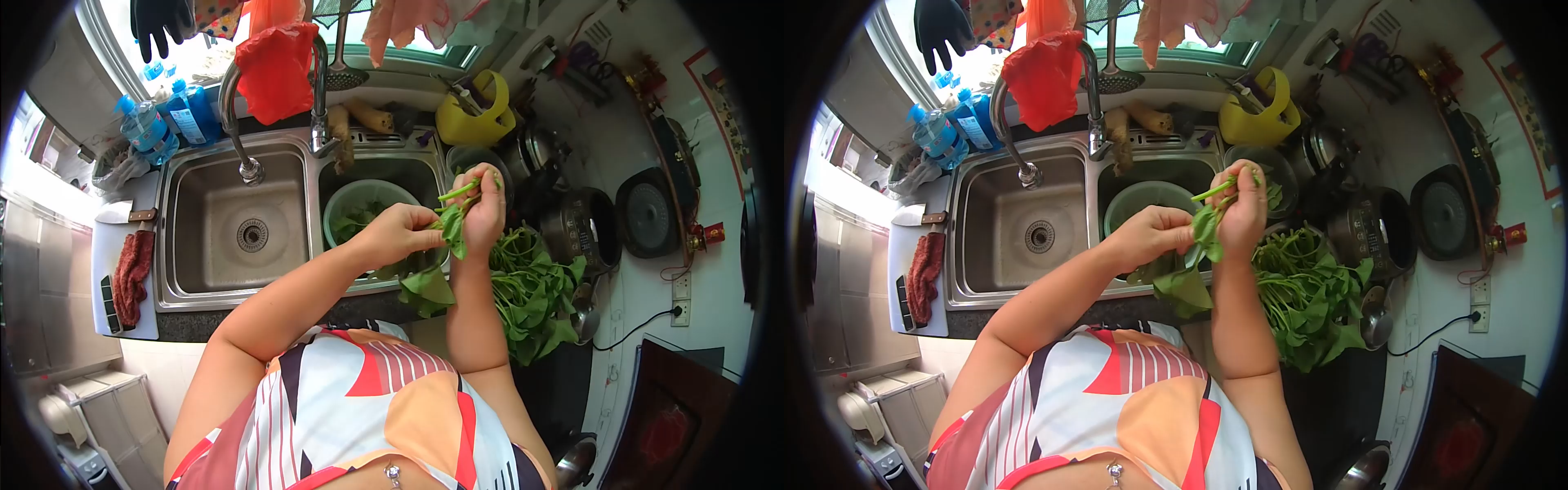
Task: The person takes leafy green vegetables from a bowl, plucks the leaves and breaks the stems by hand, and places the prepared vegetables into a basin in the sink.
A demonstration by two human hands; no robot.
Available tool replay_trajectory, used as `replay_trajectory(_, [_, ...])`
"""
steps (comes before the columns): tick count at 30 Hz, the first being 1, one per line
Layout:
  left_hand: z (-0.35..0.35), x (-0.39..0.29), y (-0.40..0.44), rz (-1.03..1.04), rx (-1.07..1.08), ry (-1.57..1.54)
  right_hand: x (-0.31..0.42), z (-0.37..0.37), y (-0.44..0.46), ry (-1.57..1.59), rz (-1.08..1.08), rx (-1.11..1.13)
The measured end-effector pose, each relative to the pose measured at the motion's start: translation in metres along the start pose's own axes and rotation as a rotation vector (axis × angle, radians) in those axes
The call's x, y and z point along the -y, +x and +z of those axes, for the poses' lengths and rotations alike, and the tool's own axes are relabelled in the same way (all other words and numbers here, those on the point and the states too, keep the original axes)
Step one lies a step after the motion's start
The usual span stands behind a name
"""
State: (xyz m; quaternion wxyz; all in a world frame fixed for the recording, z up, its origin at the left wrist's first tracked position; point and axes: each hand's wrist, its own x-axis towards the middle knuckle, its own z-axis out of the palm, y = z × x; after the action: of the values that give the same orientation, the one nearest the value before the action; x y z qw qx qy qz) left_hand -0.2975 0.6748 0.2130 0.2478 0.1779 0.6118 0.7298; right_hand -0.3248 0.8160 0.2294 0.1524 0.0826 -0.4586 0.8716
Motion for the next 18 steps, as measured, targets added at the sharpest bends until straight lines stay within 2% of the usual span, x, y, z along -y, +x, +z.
replay_trajectory(1, [0.0, 0.001, 0.002, 0.046, 0.022, 0.037, 0.001, 0.005, -0.002, -0.034, -0.004, -0.033])
replay_trajectory(5, [0.0, 0.007, -0.003, -0.118, 0.014, 0.091, 0.002, 0.015, -0.008, -0.196, -0.036, -0.136])
replay_trajectory(6, [0.0, 0.012, -0.002, -0.1, -0.045, 0.108, 0.0, 0.013, -0.007, -0.202, -0.053, -0.15])
replay_trajectory(10, [0.003, 0.014, -0.001, -0.091, -0.312, -0.304, -0.011, 0.005, -0.006, 0.009, -0.102, -0.292])
replay_trajectory(13, [-0.008, 0.04, 0.011, 0.021, -0.571, -0.502, -0.017, -0.001, -0.003, 0.102, -0.069, -0.486])
replay_trajectory(14, [-0.021, 0.046, 0.013, -0.007, -0.623, -0.55, -0.019, -0.014, 0.005, 0.11, -0.105, -0.51])
replay_trajectory(17, [-0.062, 0.074, 0.023, -0.119, -0.651, -0.693, -0.023, -0.031, 0.018, -0.19, 0.027, -0.529])
replay_trajectory(18, [-0.071, 0.084, 0.029, -0.139, -0.643, -0.739, -0.036, -0.046, 0.022, -0.137, 0.175, -0.529])
